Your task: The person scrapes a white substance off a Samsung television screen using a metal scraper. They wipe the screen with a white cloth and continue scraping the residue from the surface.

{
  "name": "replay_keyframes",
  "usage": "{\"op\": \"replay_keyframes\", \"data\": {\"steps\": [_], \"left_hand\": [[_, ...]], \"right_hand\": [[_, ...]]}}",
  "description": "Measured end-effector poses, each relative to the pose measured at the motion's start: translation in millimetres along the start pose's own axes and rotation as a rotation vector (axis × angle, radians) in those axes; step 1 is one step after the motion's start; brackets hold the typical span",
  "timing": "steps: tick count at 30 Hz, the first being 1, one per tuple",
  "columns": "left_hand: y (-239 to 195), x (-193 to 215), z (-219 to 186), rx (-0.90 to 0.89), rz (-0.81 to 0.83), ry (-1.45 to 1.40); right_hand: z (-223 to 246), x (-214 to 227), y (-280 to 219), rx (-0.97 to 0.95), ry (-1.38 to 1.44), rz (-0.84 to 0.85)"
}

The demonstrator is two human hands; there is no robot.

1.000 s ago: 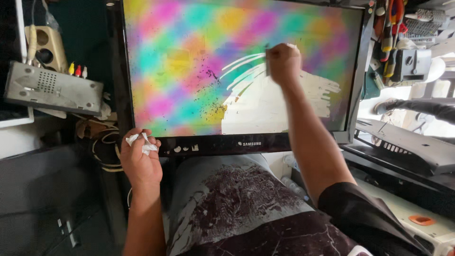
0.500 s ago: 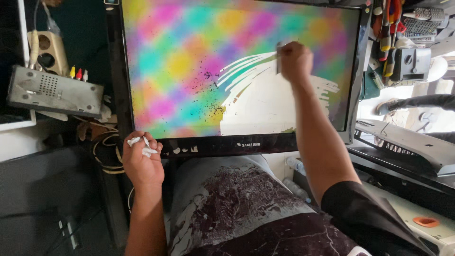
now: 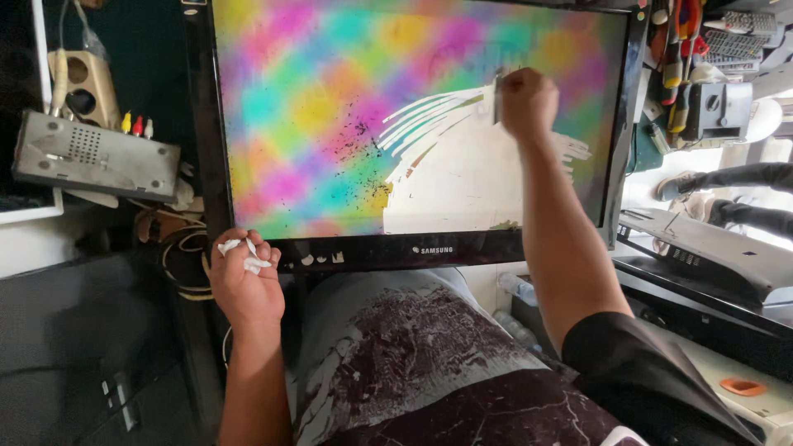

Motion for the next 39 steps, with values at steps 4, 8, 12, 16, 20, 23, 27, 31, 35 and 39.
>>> {"op": "replay_keyframes", "data": {"steps": [4, 8, 12, 16, 20, 23, 27, 31, 35, 39], "left_hand": [[-3, -5, 6, 0.025, 0.009, 0.023], [-5, -22, 4, 0.039, 0.051, 0.003], [-13, -16, -14, -0.009, 0.009, 0.021], [-4, 0, -7, -0.002, -0.001, 0.012], [-4, 0, 5, 0.031, 0.015, 0.013], [-7, -10, -5, 0.015, 0.028, -0.007], [-20, -12, -29, 0.010, 0.005, -0.054], [-13, 6, -20, 0.042, -0.078, -0.040], [-3, 7, -1, 0.008, 0.027, -0.016], [-3, -6, -4, 0.022, 0.052, -0.042]], "right_hand": [[118, -47, -103, 0.070, 0.179, 0.168], [122, -32, -94, 0.099, 0.159, 0.248], [-5, -5, -1, -0.050, 0.019, 0.026], [44, -24, -27, -0.036, 0.015, -0.029], [182, -38, -132, 0.198, 0.173, 0.219], [173, -35, -110, 0.176, 0.150, 0.280], [17, -25, 5, 0.013, -0.095, 0.084], [35, -26, -3, -0.199, -0.024, -0.023], [160, -65, -100, 0.037, 0.122, 0.174], [176, -35, -86, 0.045, 0.116, 0.246]]}}
Point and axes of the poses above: each hand's wrist, its own y-axis towards the middle knuckle, its own x-axis out of the back of the hand, z = x × y, the point moved 7 cm from there along y, towards the middle knuckle, and after that the axes turned 14 degrees about -z, right-handed, at the moved point
